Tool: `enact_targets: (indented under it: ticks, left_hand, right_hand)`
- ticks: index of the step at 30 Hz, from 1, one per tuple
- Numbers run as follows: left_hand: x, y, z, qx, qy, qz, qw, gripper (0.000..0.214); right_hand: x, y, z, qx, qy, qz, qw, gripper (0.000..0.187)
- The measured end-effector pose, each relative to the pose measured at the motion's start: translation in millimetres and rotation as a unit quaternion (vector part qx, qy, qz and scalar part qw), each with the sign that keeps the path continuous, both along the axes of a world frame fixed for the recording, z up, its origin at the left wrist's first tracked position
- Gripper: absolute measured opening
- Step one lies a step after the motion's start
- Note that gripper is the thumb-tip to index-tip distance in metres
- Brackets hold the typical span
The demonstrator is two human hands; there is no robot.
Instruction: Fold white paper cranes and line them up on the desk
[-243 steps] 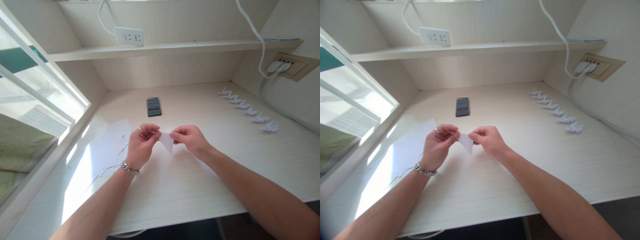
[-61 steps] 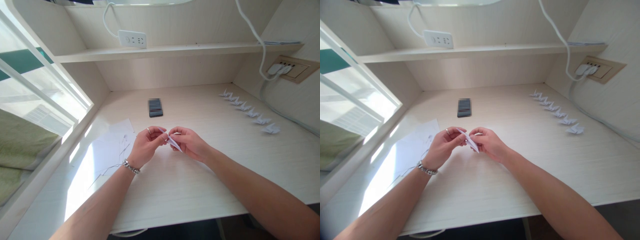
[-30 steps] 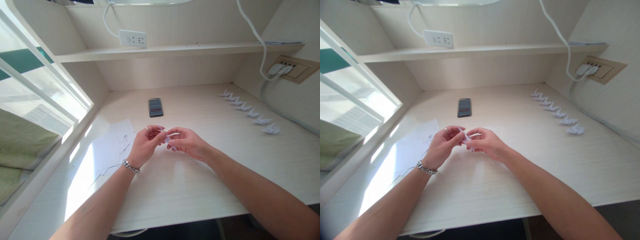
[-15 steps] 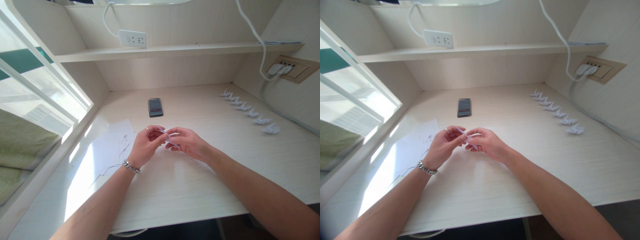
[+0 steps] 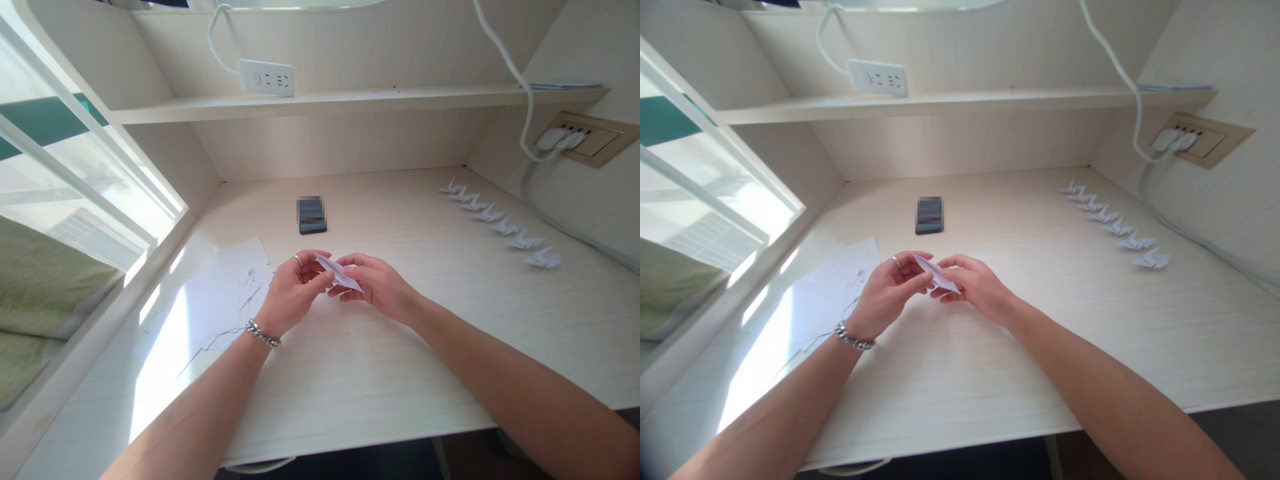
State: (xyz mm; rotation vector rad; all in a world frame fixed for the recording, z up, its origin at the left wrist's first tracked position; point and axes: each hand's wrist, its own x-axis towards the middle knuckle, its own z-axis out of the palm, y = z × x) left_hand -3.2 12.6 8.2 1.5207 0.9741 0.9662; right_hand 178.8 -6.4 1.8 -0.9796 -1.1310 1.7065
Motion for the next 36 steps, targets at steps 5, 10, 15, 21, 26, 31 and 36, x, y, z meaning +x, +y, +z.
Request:
enact_targets:
  ticks: [5,10,15,21,26,31,36]
  left_hand:
    - [3,0,-6.2,-0.031,0.011,0.026,0.999,0.032]
    - [6,-3,-9.1,0.010,0.042,0.074,0.996,0.024]
    - [9,-7,-6.4,0.042,0.092,0.088,0.991,0.024]
    - [9,-8,-5.6,0.041,0.084,0.076,0.993,0.023]
    - [10,-9,-5.6,0.041,0.078,0.064,0.994,0.023]
    - [7,-12,-0.5,0.060,0.083,-0.012,0.995,0.031]
    - [-2,-3,5.9,-0.005,-0.052,0.007,0.999,0.040]
  right_hand:
    - [-4,-5,-7.2,0.153,-0.229,-0.051,0.960,0.026]
    - [-6,-11,-6.7,0.286,-0.432,-0.065,0.853,0.030]
    - [-7,-11,-5.8,0.373,-0.482,-0.069,0.790,0.026]
    - [-5,-10,-6.8,0.410,-0.480,-0.067,0.773,0.029]
    - [-7,-8,-10.7,0.394,-0.453,-0.112,0.791,0.030]
    - [-5,-3,-14.4,0.328,-0.361,-0.165,0.857,0.027]
    - [-1,-3,-13.7,0.298,-0.284,-0.183,0.893,0.023]
